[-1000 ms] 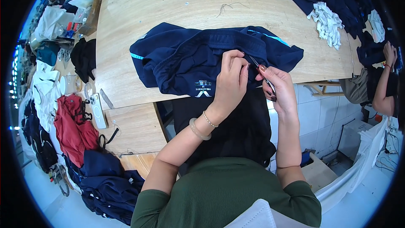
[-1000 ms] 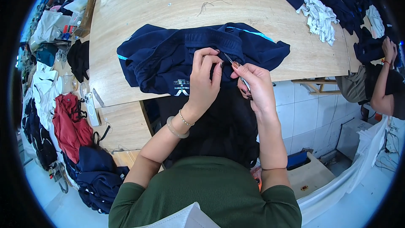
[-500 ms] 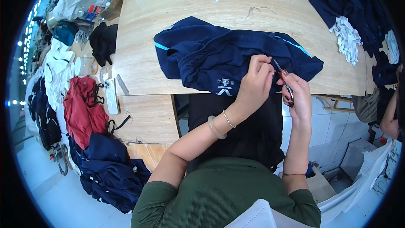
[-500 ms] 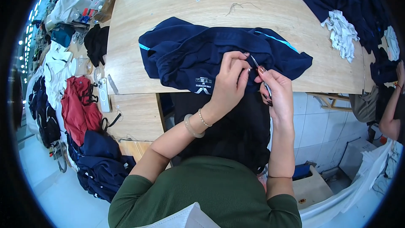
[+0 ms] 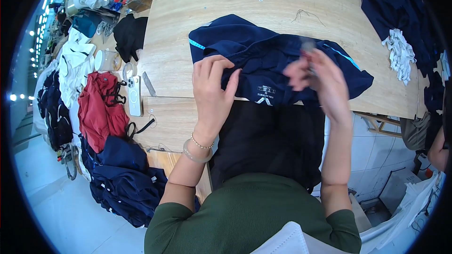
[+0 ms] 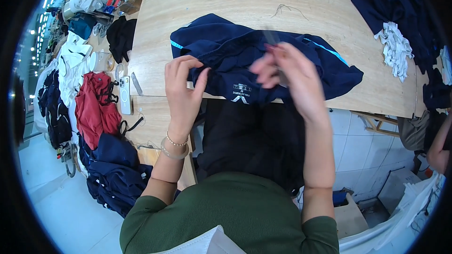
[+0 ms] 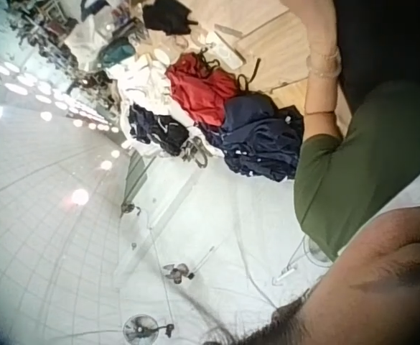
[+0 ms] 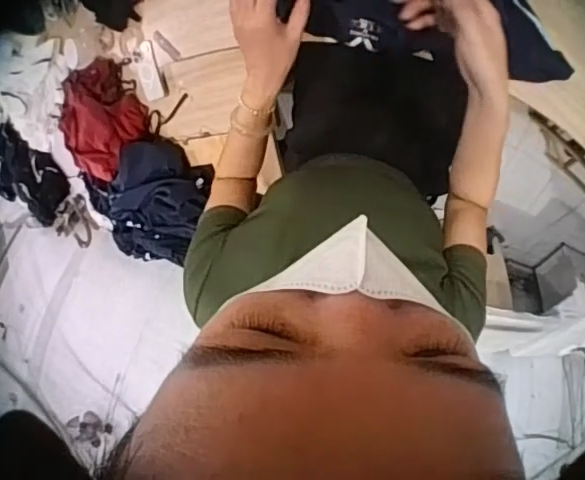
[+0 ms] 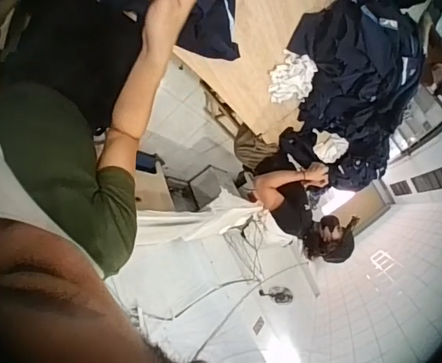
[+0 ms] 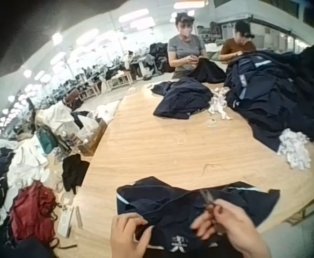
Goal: Trimming loose threads and inspecting a pair of blue athletic shorts on a manufacturing table.
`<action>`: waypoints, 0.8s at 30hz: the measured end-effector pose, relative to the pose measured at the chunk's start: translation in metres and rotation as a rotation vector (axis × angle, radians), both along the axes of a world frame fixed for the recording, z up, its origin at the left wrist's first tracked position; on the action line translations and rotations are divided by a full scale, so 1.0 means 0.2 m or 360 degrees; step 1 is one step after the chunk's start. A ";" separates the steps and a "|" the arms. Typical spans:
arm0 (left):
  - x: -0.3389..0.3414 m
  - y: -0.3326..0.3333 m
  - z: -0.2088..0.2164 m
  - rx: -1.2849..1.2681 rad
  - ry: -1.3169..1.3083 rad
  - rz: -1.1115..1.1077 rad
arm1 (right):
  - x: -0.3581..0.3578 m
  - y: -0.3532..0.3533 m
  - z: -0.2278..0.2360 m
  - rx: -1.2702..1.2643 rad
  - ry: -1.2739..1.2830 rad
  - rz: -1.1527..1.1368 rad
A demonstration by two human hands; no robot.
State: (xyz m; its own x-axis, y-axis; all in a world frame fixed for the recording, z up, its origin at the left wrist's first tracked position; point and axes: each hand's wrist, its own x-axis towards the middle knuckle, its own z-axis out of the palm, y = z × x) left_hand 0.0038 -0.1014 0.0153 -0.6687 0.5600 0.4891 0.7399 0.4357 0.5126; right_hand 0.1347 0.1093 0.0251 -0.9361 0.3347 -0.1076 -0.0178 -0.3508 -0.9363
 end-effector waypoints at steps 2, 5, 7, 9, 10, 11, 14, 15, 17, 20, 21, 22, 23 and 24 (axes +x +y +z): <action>0.01 0.00 -0.01 -0.0306 0.0155 -0.0072 | -0.22 -0.09 -0.05 -0.0124 -0.0056 0.0212; -0.07 0.03 -0.14 -0.0489 0.0221 -0.0055 | -0.49 -0.09 -0.26 0.0193 -0.0051 0.0114; -0.18 0.01 -0.23 -0.0427 0.0132 -0.0082 | -0.60 -0.07 -0.36 0.0186 -0.0034 0.0026; -0.26 -0.01 -0.27 -0.0355 0.0032 -0.0135 | -0.62 -0.03 -0.39 0.0003 -0.0041 -0.0026; -0.29 -0.02 -0.28 -0.0283 -0.0071 -0.0199 | -0.62 -0.02 -0.39 0.0003 -0.0041 -0.0018; -0.30 -0.03 -0.28 -0.0256 -0.0153 -0.0181 | -0.61 0.00 -0.38 -0.0089 -0.0034 -0.0028; -0.34 -0.05 -0.31 -0.0121 -0.0432 -0.0208 | -0.58 0.02 -0.36 -0.0221 -0.0021 -0.0033; -0.34 -0.05 -0.32 -0.0121 -0.0430 -0.0205 | -0.57 0.02 -0.35 -0.0232 -0.0014 -0.0015; -0.33 -0.04 -0.32 -0.0011 -0.0570 -0.0199 | -0.56 0.02 -0.35 -0.0264 0.0018 0.0013; -0.32 -0.02 -0.34 0.0089 -0.0643 -0.0213 | -0.55 0.00 -0.35 0.0137 0.0050 0.0011; -0.32 -0.02 -0.34 0.0090 -0.0645 -0.0211 | -0.53 -0.02 -0.34 0.0144 0.0017 -0.0069; -0.33 -0.02 -0.34 0.0087 -0.0652 -0.0213 | -0.52 -0.04 -0.30 0.0141 0.0016 -0.0063; -0.33 -0.03 -0.34 0.0083 -0.0658 -0.0215 | -0.51 -0.05 -0.27 0.0460 0.0004 -0.0003; -0.33 -0.03 -0.34 0.0083 -0.0659 -0.0209 | -0.51 -0.07 -0.26 0.0779 -0.0006 0.0058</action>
State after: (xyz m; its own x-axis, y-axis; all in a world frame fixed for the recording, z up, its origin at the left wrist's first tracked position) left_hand -0.0613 -0.1075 -0.0521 -0.7391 0.6352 0.2242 0.5145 0.3175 0.7966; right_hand 0.0322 0.0951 -0.0267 -0.9480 0.3140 0.0510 -0.0101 0.1304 -0.9914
